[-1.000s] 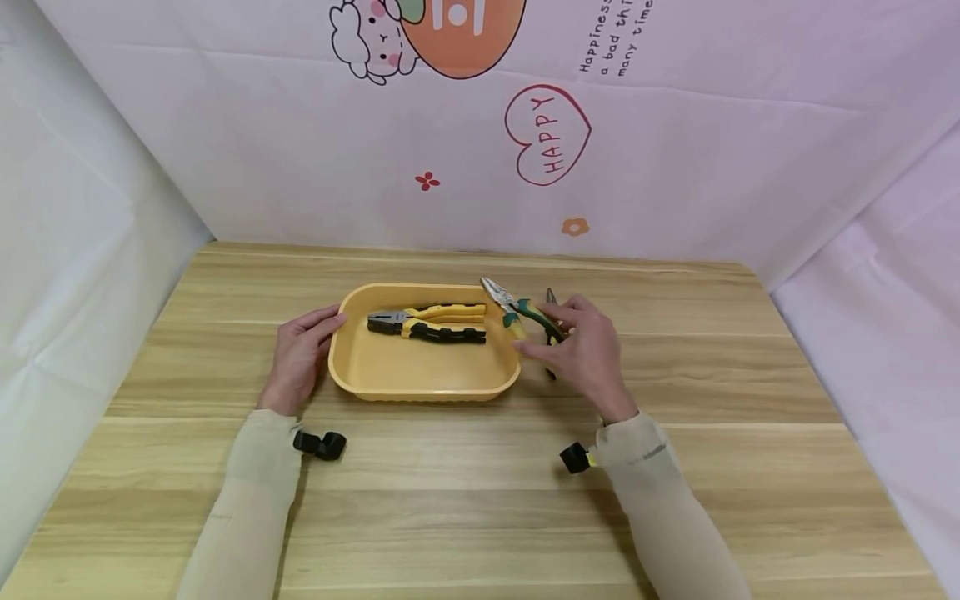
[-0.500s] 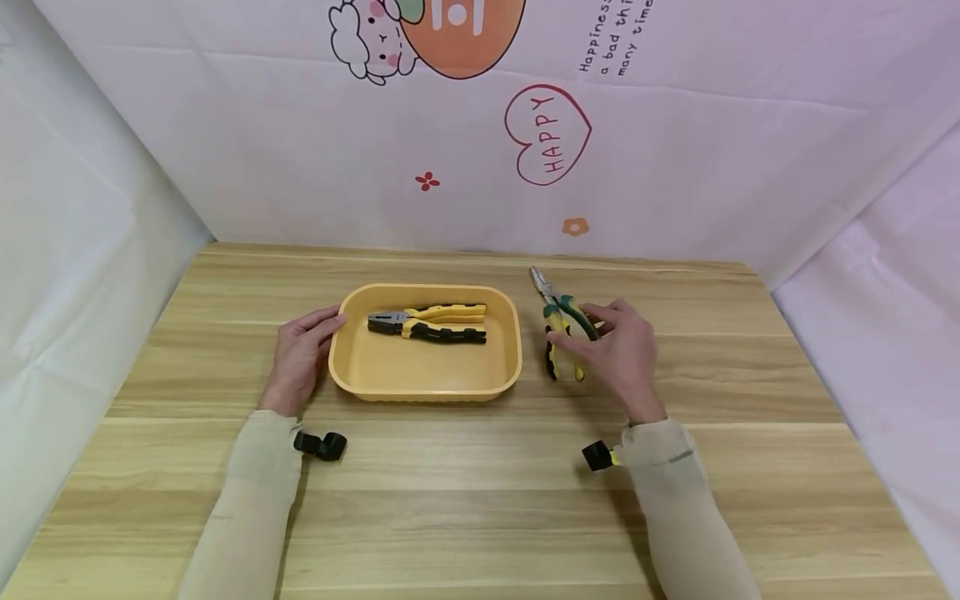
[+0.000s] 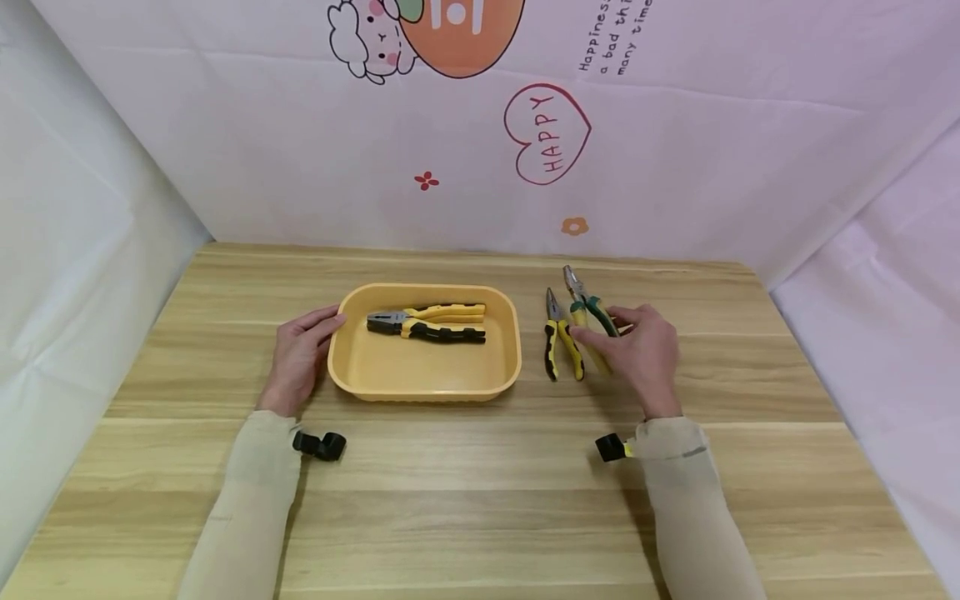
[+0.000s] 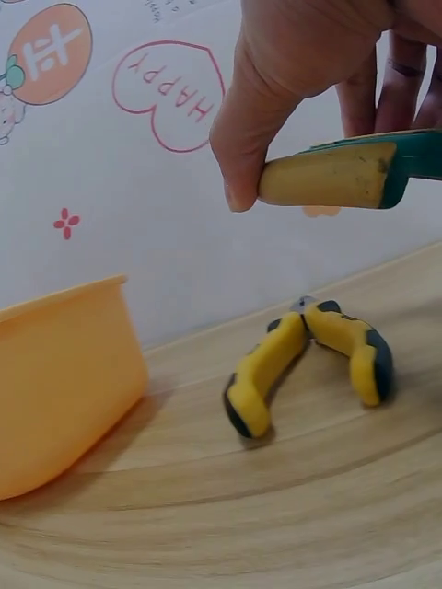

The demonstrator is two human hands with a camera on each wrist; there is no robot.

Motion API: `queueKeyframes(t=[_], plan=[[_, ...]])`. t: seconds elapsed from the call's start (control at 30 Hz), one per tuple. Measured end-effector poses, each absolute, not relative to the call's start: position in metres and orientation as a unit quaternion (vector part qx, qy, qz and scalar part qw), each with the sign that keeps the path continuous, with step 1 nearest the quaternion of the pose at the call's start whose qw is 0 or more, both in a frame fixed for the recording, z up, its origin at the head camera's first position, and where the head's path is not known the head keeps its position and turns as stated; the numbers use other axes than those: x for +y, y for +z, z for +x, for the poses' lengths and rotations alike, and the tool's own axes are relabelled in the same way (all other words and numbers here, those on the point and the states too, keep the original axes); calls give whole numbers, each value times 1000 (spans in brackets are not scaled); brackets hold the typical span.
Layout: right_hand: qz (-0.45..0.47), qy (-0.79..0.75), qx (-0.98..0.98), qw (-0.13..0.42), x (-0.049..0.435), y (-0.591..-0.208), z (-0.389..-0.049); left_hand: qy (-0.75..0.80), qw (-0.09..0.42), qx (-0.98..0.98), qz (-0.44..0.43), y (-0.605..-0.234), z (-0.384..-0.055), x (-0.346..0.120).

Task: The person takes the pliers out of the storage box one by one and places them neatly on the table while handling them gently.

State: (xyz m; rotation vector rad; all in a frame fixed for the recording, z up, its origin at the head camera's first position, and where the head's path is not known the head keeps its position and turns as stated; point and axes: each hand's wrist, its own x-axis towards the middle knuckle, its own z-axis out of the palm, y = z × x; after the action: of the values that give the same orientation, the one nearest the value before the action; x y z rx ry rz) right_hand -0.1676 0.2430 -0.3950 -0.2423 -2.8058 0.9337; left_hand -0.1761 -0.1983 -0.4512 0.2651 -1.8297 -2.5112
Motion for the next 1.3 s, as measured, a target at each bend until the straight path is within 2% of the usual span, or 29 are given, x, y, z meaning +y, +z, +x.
queueKeyframes(t=[0.17, 0.47, 1.3], plan=[[-103, 315, -941, 69, 249, -400, -170, -807, 12, -585, 83, -451, -177, -198], [-144, 303, -942, 6, 254, -407, -172, -809, 12, -582, 85, -452, -177, -199], [-181, 249, -951, 3, 260, -429, -180, -809, 14, -582, 82, -451, -176, -198]])
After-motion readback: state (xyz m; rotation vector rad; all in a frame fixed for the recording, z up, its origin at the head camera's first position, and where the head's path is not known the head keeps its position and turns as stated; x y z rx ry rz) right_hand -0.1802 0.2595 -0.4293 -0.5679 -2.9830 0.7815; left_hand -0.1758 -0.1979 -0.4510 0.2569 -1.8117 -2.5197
